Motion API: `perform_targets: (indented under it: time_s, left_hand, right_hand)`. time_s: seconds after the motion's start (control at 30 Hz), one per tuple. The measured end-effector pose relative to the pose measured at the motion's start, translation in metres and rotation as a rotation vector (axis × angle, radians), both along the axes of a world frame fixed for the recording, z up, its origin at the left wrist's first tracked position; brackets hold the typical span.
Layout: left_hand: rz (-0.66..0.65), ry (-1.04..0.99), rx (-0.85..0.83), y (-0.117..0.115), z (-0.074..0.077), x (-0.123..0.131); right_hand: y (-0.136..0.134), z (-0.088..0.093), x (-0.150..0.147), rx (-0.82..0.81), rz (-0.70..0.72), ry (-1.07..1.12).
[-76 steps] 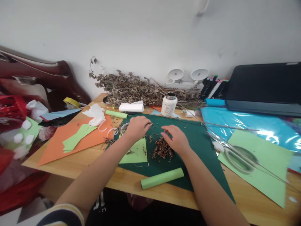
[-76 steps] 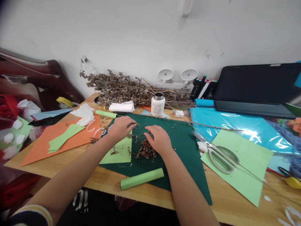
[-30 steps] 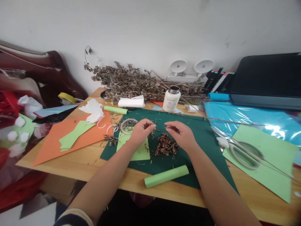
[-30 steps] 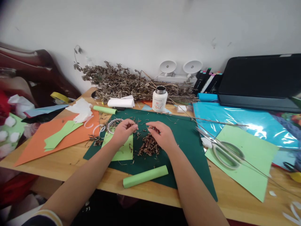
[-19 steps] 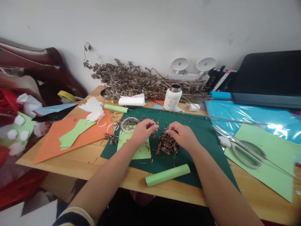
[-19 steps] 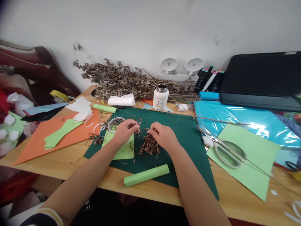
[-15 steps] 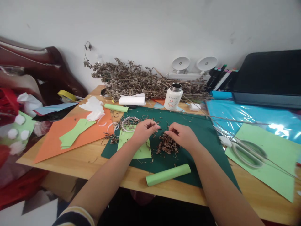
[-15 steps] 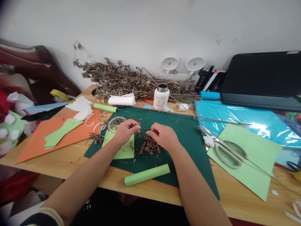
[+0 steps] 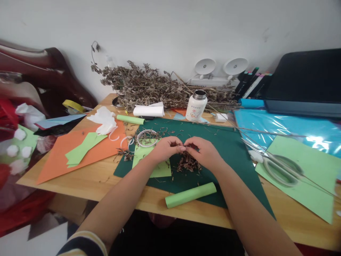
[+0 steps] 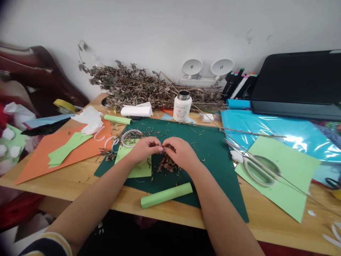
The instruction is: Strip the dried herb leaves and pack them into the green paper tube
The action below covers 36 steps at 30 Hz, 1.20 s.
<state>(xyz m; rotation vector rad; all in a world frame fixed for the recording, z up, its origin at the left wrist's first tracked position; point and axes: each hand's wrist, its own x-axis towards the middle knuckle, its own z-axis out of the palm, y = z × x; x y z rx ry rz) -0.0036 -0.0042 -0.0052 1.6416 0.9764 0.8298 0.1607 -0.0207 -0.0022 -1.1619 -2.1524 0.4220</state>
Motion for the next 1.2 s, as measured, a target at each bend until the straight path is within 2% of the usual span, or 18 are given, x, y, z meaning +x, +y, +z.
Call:
perform_targets:
  time_s: [0.33, 0.47, 0.63, 0.87, 1.07, 1.2]
  left_hand:
    - [0.057, -0.214, -0.080, 0.003, 0.000, -0.004]
    - [0.109, -0.290, -0.108, 0.004, 0.001, -0.005]
    - [0.130, -0.290, -0.098, 0.002, -0.001, -0.001]
    - [0.063, -0.296, -0.127, -0.008, -0.001, 0.011]
    - [0.125, -0.389, -0.141, -0.006, -0.003, 0.009]
    - [0.136, -0.424, -0.149, -0.004, -0.005, 0.007]
  right_hand:
    - [0.001, 0.006, 0.012, -0.056, -0.095, 0.107]
    - [0.003, 0.007, 0.017, -0.102, -0.027, 0.026]
    - [0.006, 0.003, 0.019, 0.014, 0.015, -0.140]
    - [-0.002, 0.011, 0.009, -0.028, 0.106, -0.066]
    - [-0.002, 0.009, 0.010, -0.015, 0.111, -0.010]
    - [-0.001, 0.006, 0.010, -0.081, 0.083, 0.015]
